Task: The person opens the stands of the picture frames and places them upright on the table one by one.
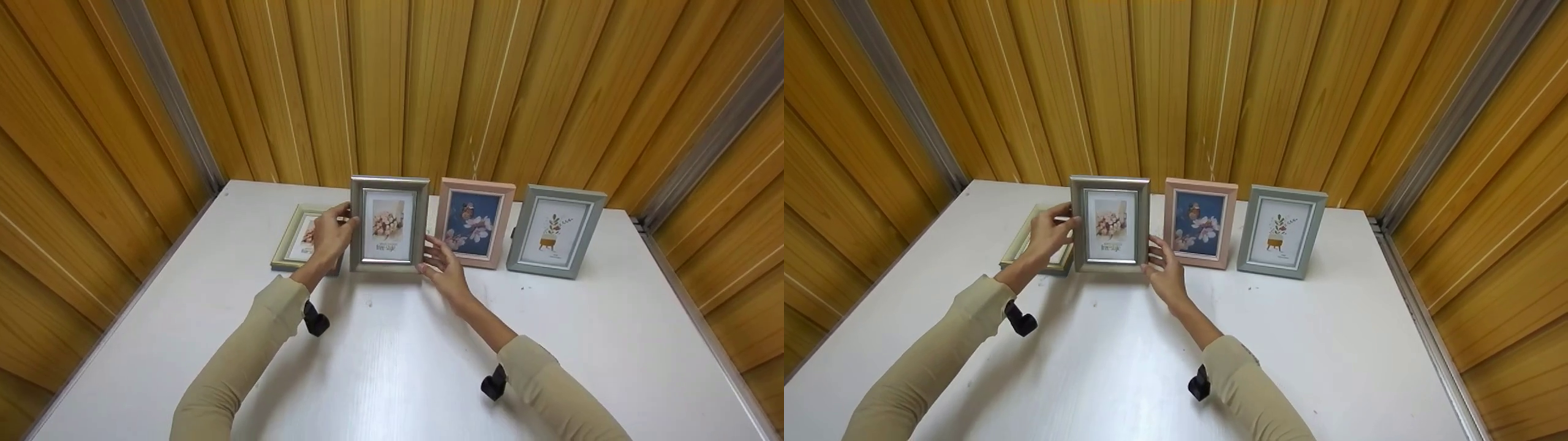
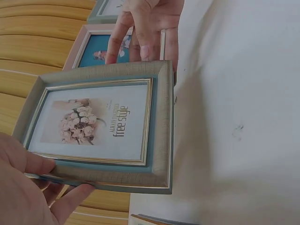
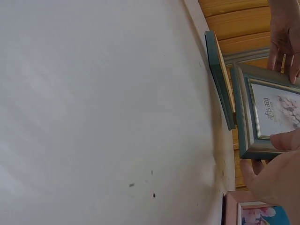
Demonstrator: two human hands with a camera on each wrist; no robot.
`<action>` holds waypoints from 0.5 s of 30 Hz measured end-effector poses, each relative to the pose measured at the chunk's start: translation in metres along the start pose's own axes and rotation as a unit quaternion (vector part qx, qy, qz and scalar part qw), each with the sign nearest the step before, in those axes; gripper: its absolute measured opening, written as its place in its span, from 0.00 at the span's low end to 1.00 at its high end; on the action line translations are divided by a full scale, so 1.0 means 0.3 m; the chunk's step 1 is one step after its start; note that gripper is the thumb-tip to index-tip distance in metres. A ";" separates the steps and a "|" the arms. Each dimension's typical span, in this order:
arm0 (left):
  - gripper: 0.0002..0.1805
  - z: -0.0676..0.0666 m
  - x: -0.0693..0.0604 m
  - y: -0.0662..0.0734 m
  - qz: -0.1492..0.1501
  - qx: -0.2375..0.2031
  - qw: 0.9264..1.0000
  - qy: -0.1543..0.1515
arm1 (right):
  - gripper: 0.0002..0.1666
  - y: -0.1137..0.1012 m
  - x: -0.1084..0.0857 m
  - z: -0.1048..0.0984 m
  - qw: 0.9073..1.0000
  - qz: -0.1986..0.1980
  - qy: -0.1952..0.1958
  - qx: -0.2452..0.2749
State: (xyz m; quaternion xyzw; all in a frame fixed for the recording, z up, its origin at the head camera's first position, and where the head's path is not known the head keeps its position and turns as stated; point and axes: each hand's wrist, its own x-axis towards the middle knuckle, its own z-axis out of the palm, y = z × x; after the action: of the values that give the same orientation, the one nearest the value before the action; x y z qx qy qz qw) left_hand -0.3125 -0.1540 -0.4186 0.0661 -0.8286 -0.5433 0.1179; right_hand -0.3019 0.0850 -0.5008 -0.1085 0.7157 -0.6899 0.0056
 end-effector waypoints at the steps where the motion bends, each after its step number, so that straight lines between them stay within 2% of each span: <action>1: 0.24 0.004 0.011 -0.005 0.002 -0.007 1.000 -0.001 | 0.38 0.002 0.005 0.003 1.000 0.001 -0.002 -0.006; 3: 0.24 0.014 0.034 -0.014 0.010 -0.021 1.000 0.000 | 0.39 0.004 0.018 0.008 1.000 0.005 -0.007 -0.016; 9: 0.23 0.060 0.111 -0.048 0.065 -0.024 0.997 0.019 | 0.42 -0.002 0.055 0.021 0.999 0.026 -0.011 -0.025; 11: 0.23 0.073 0.129 -0.063 0.068 -0.032 0.997 0.024 | 0.43 -0.002 0.064 0.024 0.999 0.034 -0.017 -0.021; 15: 0.23 0.088 0.148 -0.086 0.054 -0.053 0.997 0.024 | 0.45 0.004 0.078 0.025 0.998 0.045 -0.031 -0.028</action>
State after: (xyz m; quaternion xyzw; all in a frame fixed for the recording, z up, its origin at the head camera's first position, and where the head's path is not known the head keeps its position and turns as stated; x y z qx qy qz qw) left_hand -0.3629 -0.1515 -0.4470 0.0281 -0.7981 -0.5772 0.1704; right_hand -0.3239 0.0738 -0.4990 -0.0976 0.7384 -0.6649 0.0557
